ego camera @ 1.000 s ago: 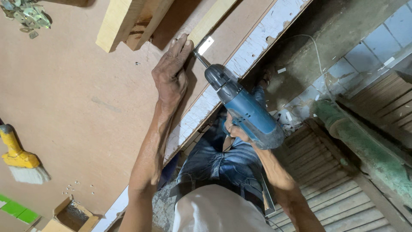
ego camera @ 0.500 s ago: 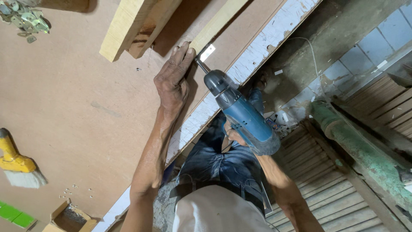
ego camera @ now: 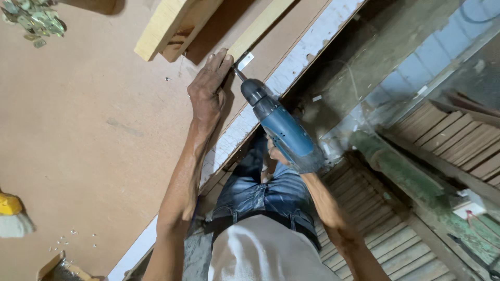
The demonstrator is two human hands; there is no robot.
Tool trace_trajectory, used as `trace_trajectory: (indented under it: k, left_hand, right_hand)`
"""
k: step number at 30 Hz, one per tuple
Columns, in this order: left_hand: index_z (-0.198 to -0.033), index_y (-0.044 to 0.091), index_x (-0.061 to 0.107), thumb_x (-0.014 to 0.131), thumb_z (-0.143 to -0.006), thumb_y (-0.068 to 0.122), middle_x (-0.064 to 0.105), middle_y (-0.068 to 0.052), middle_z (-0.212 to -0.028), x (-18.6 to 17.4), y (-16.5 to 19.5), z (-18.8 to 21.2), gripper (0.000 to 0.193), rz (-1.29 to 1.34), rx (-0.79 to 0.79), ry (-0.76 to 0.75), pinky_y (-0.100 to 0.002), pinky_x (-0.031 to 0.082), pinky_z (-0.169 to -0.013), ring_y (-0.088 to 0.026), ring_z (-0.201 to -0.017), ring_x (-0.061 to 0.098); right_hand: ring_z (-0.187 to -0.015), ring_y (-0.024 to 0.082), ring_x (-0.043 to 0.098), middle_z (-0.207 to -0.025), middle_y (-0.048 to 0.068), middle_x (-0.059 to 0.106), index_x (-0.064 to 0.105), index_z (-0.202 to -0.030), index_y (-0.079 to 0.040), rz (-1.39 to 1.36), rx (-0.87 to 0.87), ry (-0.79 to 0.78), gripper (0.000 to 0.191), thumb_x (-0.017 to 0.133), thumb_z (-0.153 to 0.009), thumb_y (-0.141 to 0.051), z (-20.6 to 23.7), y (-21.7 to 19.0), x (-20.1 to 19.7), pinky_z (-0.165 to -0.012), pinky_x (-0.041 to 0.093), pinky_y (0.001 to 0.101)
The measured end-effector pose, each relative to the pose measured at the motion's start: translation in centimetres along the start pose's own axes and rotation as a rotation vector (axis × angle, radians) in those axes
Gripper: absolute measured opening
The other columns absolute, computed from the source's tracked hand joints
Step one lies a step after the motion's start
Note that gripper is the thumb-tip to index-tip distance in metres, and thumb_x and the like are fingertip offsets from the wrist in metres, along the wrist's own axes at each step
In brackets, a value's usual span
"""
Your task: The person assembles a wooden frame on a workbench, positioning wood strips and a triangular panel, then uses a cordless drill to drive screws into the joints. They pick up small metal brackets and screws from the bench, hold parts steady with one hand while drilling with the other, and reposition the frame between fasteners.
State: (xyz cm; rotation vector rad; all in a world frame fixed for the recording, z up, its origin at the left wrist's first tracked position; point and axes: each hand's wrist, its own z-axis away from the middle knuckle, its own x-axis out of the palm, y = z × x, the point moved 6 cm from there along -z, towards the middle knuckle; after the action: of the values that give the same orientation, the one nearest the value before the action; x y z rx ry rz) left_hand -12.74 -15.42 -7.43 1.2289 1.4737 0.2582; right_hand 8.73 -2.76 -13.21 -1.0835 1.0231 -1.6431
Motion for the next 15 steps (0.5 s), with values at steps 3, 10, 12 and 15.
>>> trace_trajectory:
  k: [3, 10, 12, 15]
  left_hand:
    - [-0.126, 0.007, 0.072, 0.076, -0.096, 0.003, 0.068, -0.018, -0.131, -0.2, 0.5, -0.6, 0.031, 0.030, 0.052, 0.019, -0.044, 0.051, -0.115, -0.034, -0.125, 0.067]
    - [-0.125, 0.005, 0.071, 0.071, -0.092, -0.002, 0.068, -0.019, -0.132, -0.9, 1.2, -1.0, 0.034, 0.014, 0.079, 0.048, -0.042, 0.052, -0.110, -0.036, -0.123, 0.068]
    - [-0.123, 0.003, 0.071, 0.071, -0.090, -0.003, 0.070, -0.018, -0.129, -1.2, 1.5, -1.2, 0.034, 0.026, 0.063, 0.060, -0.040, 0.054, -0.106, -0.036, -0.121, 0.068]
    - [-0.120, -0.001, 0.071, 0.072, -0.076, -0.002, 0.070, -0.021, -0.126, -1.6, 2.9, -2.3, 0.045, -0.094, 0.169, 0.121, -0.047, 0.051, -0.108, -0.038, -0.117, 0.067]
  right_hand:
    - [-0.065, 0.013, 0.064, -0.074, 0.002, 0.067, 0.066, -0.105, -0.004, 0.101, -0.019, -0.003, 0.036, 0.076, -0.072, -0.012, 1.0, -3.0, -0.6, -0.065, 0.056, 0.0308]
    - [-0.063, 0.013, 0.064, -0.072, 0.002, 0.066, 0.067, -0.102, -0.005, 0.293, -0.031, -0.030, 0.033, 0.075, -0.071, -0.009, 3.4, -8.6, -2.6, -0.063, 0.056, 0.0306]
    - [-0.063, 0.014, 0.064, -0.071, 0.002, 0.066, 0.067, -0.102, -0.005, 0.324, -0.038, -0.036, 0.033, 0.075, -0.070, -0.009, 3.4, -9.4, -3.5, -0.062, 0.056, 0.0306]
    - [-0.062, 0.014, 0.063, -0.070, 0.002, 0.066, 0.067, -0.100, -0.005, 0.362, -0.035, -0.043, 0.032, 0.074, -0.070, -0.008, 3.2, -10.5, -5.7, -0.061, 0.055, 0.0305]
